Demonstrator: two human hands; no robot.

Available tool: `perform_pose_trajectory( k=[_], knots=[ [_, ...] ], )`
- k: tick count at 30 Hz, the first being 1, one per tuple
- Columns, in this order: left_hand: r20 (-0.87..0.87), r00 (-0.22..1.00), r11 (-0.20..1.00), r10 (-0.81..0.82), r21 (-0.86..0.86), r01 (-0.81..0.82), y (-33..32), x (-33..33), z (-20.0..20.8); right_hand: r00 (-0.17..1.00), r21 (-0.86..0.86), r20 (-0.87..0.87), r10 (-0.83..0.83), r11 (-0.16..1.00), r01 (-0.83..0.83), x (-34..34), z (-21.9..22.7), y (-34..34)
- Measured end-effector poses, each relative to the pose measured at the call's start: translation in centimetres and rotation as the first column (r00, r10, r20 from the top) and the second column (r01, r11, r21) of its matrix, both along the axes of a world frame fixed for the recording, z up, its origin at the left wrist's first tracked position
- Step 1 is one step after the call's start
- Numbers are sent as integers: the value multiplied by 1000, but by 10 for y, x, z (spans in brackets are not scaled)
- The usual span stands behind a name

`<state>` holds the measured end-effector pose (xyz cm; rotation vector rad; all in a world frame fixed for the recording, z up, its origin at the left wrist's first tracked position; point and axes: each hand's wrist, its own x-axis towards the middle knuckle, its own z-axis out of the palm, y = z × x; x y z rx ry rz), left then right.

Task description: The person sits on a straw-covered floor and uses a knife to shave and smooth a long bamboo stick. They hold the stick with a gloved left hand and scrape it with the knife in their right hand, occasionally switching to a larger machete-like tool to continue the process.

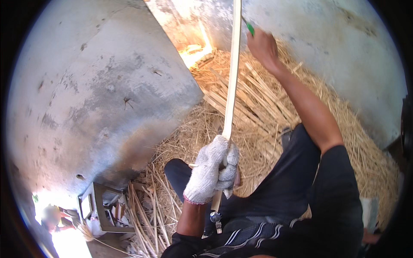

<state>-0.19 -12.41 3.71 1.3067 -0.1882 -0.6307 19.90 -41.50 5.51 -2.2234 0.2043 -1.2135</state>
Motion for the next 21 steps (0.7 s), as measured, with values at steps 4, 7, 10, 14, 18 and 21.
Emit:
perform_pose_trajectory(
  k=[4,7,10,14,18,21],
  knots=[
    [-180,974,967,139,-188,-172,-13,23,10,946,-113,112,305,950,-293,-26,-7,22],
    [-148,982,944,120,-288,-159,-6,35,7,781,-356,206,589,789,-501,-50,4,51],
    [-171,984,920,60,-374,-121,1,41,4,712,-535,97,696,639,-552,-73,-1,80],
    [-160,979,834,-122,-551,14,7,43,3,738,-602,48,673,610,-516,-91,-7,99],
    [-190,971,816,-145,-578,9,5,39,8,777,-594,53,627,645,-480,-90,-13,103],
    [-178,973,831,-144,-556,21,8,39,4,826,-617,109,553,690,-380,-79,-26,106]
  ],
)
